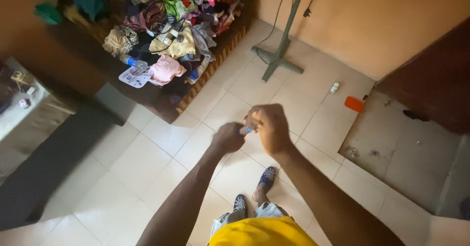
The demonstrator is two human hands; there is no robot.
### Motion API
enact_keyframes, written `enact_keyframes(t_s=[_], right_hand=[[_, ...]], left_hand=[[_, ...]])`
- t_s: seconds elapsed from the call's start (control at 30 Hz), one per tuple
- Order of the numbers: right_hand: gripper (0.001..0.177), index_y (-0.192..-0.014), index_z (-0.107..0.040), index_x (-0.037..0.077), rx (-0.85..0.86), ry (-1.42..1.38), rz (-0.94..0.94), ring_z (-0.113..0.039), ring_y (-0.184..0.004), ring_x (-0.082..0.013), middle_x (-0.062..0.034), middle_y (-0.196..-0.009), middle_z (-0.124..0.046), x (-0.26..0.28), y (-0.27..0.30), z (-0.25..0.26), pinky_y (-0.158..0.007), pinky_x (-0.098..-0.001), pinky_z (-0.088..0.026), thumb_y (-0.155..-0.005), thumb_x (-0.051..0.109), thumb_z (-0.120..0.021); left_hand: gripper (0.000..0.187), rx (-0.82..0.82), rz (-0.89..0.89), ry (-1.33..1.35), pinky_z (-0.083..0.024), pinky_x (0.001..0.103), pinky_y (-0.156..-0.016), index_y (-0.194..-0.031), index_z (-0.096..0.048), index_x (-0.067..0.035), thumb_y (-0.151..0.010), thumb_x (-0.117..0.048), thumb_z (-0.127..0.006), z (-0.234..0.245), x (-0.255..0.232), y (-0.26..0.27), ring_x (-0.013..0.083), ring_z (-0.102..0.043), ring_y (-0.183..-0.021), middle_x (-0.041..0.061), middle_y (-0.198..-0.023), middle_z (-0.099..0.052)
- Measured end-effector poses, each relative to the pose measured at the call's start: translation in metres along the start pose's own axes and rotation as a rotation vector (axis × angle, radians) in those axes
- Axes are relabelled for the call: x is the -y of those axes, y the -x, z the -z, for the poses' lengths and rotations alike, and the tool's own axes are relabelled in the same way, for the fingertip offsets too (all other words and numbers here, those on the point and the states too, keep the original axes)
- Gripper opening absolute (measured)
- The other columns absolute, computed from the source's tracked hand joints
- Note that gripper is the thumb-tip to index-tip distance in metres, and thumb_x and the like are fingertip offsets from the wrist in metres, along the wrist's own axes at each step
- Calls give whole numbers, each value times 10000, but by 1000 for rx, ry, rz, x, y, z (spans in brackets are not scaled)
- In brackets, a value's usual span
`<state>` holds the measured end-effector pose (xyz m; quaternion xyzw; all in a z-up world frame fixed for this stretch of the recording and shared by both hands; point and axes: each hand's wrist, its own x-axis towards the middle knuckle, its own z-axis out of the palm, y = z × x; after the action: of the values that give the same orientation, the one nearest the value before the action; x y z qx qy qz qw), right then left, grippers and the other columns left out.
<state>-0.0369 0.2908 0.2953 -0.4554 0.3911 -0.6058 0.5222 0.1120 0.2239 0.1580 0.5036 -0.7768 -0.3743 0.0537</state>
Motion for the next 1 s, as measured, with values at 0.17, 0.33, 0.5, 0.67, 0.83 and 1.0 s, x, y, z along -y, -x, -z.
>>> enact_keyframes(t_s=[0.17,0.33,0.5,0.67,0.83,1.0], right_hand=[[335,-555,-379,65,91,-85,-135,-356,-535,-137,-33,-543,-387,-41,24,3,-566,-341,-390,-870,128,-476],[340,-541,-475,38,127,280,-170,-428,-499,-150,-42,-508,-468,-12,42,-5,-521,-354,-398,-853,170,-502],[334,-566,-487,17,37,605,-170,-433,-488,-176,-90,-515,-464,4,59,1,-501,-379,-376,-844,197,-535],[310,-557,-500,8,45,786,11,-476,-534,-274,-155,-546,-501,7,62,19,-554,-419,-396,-809,186,-534],[207,-649,-528,25,-94,610,308,-510,-621,-256,-132,-635,-524,43,47,38,-605,-388,-425,-794,172,-536],[290,-609,-454,36,-334,366,196,-408,-498,-196,-84,-552,-455,5,24,99,-514,-357,-387,-849,194,-491]], left_hand=[[211,44,115,-82,-540,528,-866,-972,-758,-119,-820,-135,-611,-25,33,36,411,-704,-943,196,-964,-746],[247,-27,35,80,-562,497,-837,-1029,-731,-92,-798,-158,-675,-91,35,30,369,-720,-922,191,-979,-744],[359,34,-232,188,-636,421,-732,-1065,-664,-55,-738,-189,-728,-111,11,-2,277,-746,-843,124,-997,-732],[313,75,-419,12,-607,435,-773,-1037,-690,-55,-754,-181,-730,-101,-32,-35,300,-729,-890,135,-1009,-740],[279,90,-546,-123,-585,445,-804,-1017,-710,-54,-766,-176,-732,-87,-69,-69,317,-716,-926,143,-1017,-746],[204,216,-428,-182,-572,441,-865,-1013,-727,-76,-852,-186,-669,-81,-82,-109,311,-745,-924,146,-1014,-760]])
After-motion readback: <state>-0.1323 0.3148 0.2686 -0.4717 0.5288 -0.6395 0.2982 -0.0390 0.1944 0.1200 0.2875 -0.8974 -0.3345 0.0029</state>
